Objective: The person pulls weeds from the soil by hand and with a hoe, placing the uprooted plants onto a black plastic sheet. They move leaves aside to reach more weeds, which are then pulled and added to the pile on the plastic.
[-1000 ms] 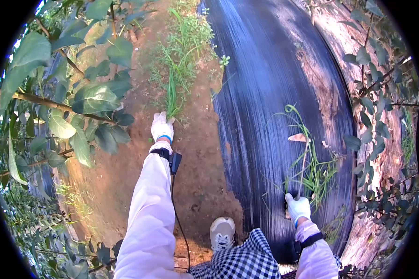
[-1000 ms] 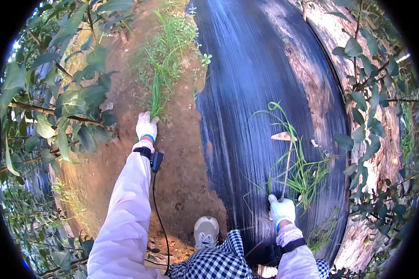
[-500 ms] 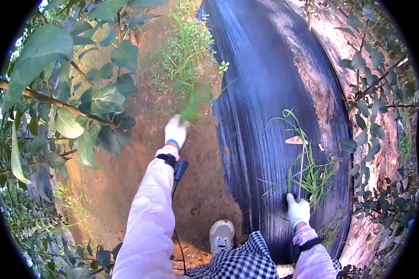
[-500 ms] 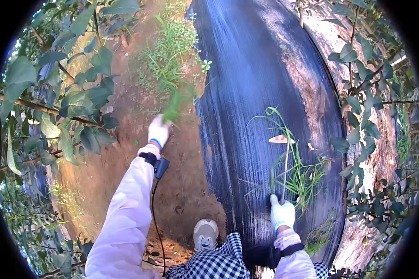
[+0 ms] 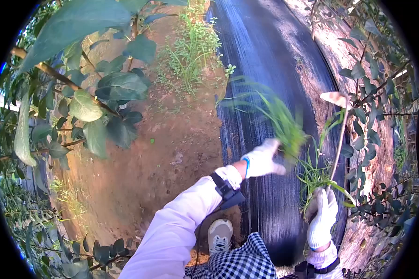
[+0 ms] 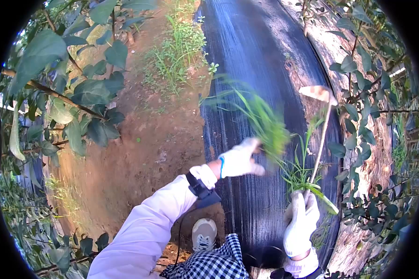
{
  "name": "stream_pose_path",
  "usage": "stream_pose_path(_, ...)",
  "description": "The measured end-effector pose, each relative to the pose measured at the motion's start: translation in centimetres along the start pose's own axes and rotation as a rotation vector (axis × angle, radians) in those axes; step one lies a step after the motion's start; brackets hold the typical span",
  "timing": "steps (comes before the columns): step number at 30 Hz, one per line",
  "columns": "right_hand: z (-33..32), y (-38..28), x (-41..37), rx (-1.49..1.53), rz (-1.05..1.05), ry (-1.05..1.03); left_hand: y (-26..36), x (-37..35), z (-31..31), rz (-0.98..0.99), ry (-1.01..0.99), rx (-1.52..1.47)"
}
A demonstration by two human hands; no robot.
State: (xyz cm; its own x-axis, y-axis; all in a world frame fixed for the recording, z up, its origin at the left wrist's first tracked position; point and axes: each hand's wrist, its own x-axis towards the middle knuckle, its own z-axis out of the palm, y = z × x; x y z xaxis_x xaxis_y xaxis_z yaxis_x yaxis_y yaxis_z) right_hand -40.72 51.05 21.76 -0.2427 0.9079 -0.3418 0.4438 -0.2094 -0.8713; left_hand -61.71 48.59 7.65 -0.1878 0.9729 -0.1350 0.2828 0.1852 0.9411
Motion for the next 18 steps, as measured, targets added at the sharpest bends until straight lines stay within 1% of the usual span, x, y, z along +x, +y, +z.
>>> stream_pose_path(1,0.2,0.0,-0.2,0.001,-0.047,0.025,0.5,-0.7,0.0,-0.005,-0.027,-0.031)
stream_pose_path(2,0.3,0.1,-0.3,0.005,-0.095,0.052,0.2,-1.1,-1.3,-0.03,0.015,0.052)
stream_pose_path(3,0.2,0.4,-0.2,0.01,-0.086,0.026,-0.6,-2.0,-3.0,-0.057,0.056,0.135)
stream_pose_path(5,-0.1,1.4,0.0,0.019,-0.06,-0.024,-6.4,-4.5,-6.0,-0.123,0.387,0.307)
stream_pose_path(7,0.1,2.0,0.2,0.002,-0.037,-0.04,-12.9,-7.8,-9.0,-0.207,0.809,0.516)
stream_pose_path(9,0.8,2.9,0.8,-0.019,0.002,-0.054,-17.2,-10.2,-12.0,-0.33,0.93,0.744)
stream_pose_path(10,1.4,4.3,1.5,0.075,0.031,-0.06,-17.9,-10.6,-12.6,-0.338,0.843,0.775)
stream_pose_path(11,1.9,4.4,1.9,0.036,0.095,-0.079,-18.4,-11.0,-13.0,-0.345,0.758,0.804)
stream_pose_path(12,2.9,5.2,2.6,-0.111,0.069,-0.022,-18.9,-11.2,-13.4,-0.352,0.674,0.831)
stream_pose_path(13,4.0,6.2,3.4,-0.256,0.04,0.036,-19.3,-11.0,-14.2,-0.407,0.618,0.768)
stream_pose_path(15,5.7,7.1,4.9,-0.407,0.045,0.03,-20.0,-10.1,-15.8,-0.512,0.506,0.639)
stream_pose_path(16,6.1,8.8,6.1,-0.431,0.06,-0.002,-20.8,-10.5,-16.0,-0.356,0.764,0.673)
stream_pose_path(17,6.4,10.6,7.3,-0.452,0.081,-0.03,-21.7,-10.7,-16.9,-0.291,1.001,0.656)
stream_pose_path(18,6.8,11.5,7.8,-0.499,0.127,-0.031,-22.3,-11.2,-18.7,-0.42,1.077,0.588)
